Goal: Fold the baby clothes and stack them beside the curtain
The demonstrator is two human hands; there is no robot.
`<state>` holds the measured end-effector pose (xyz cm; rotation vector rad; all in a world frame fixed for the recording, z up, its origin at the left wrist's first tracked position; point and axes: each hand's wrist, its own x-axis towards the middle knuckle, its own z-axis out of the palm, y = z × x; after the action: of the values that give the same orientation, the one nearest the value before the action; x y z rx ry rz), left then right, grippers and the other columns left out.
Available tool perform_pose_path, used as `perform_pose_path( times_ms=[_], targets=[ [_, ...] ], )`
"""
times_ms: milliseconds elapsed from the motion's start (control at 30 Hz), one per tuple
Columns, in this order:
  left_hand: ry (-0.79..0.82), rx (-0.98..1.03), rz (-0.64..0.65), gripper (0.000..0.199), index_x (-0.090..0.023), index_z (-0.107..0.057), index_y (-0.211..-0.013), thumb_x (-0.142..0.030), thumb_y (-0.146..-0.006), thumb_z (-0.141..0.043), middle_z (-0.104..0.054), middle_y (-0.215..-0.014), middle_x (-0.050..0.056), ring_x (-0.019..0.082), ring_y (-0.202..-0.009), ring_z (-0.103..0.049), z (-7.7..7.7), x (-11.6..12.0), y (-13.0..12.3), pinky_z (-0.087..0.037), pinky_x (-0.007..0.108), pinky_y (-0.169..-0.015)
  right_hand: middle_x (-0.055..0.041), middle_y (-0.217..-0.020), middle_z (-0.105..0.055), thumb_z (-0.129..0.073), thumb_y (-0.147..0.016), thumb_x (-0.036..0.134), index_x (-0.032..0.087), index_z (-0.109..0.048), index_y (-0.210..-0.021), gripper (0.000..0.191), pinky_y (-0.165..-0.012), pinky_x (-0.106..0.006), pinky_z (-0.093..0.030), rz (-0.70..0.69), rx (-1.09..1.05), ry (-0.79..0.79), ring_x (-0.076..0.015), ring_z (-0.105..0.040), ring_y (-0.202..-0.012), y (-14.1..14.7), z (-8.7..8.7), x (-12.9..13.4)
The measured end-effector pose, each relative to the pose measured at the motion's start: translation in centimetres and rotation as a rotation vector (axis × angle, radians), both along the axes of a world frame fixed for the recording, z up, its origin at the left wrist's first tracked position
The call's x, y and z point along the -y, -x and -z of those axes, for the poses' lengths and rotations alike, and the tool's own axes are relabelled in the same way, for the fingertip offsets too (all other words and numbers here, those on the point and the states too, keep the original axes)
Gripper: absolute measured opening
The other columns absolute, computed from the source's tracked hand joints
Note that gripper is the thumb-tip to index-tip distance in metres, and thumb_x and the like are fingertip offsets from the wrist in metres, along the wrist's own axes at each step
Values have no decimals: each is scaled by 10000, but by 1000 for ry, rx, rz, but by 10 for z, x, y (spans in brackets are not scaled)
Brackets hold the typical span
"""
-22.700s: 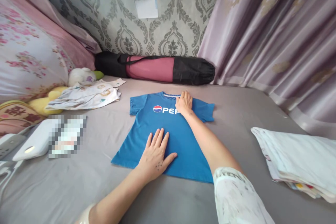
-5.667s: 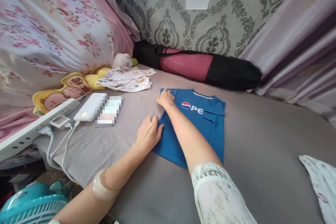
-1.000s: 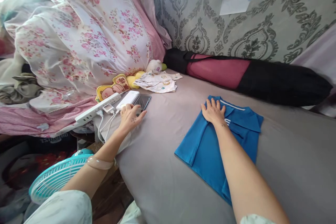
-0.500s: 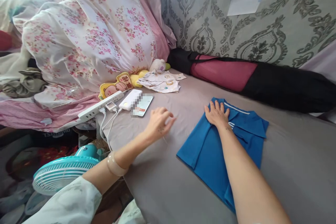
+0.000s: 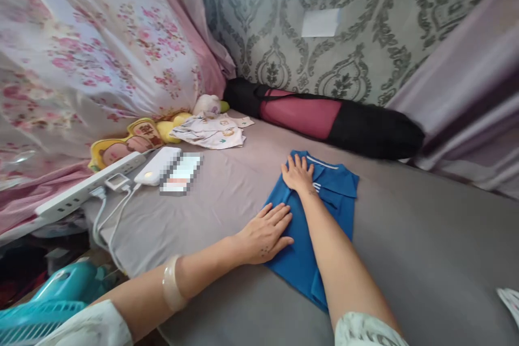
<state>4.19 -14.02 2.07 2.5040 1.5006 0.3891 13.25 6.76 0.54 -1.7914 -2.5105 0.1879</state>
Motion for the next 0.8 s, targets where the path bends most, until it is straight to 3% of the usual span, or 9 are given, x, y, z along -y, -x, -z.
perform_pose_path(
  times_ms=[167,267,400,533,800],
  targets=[
    [-15,36,-58,635,-123,-341,-1474,-520,-1003,-187,-321,-1557,145,254,-1460,-246,-5,-1,1,-223,461,-1189,-76,-1614,-181,-157,-990,513,222,-285,-1528,624,-1156,-600,-77,-15,-19,96,-306,-122,-1476,-3,-14,-5],
    [-5,34,-154,651,-97,-324,-1481,-513,-1006,-167,-296,-1563,158,278,-1465,-220,-5,-1,3,-198,487,-1195,-92,-1603,-212,-146,-1003,452,161,-279,-1525,613,-1173,-567,-41,-53,-19,25,-261,-127,-1479,-5,-19,-9],
    [19,9,-139,720,-92,-296,-1497,-581,-982,-180,-257,-1573,165,294,-1469,-193,7,-1,5,-207,480,-1193,-129,-1602,-190,-168,-1006,398,41,-237,-1522,632,-1200,-460,-55,-62,15,-15,-233,-106,-1484,-1,-13,-15],
    [44,-17,-127,789,-65,-247,-1516,-625,-963,-180,-208,-1580,181,305,-1478,-141,11,0,4,-189,498,-1196,-129,-1603,-189,-172,-1004,406,24,-245,-1518,645,-1200,-420,-92,-63,20,-13,-240,-120,-1481,1,-2,-21],
    [101,6,-170,736,-75,-339,-1477,-578,-985,-124,-259,-1571,173,298,-1476,-170,-16,6,5,-166,542,-1193,-112,-1604,-197,-127,-999,424,63,-240,-1529,651,-1201,-430,-116,-80,-67,-1,-226,-134,-1481,-9,-11,-18]
  ],
)
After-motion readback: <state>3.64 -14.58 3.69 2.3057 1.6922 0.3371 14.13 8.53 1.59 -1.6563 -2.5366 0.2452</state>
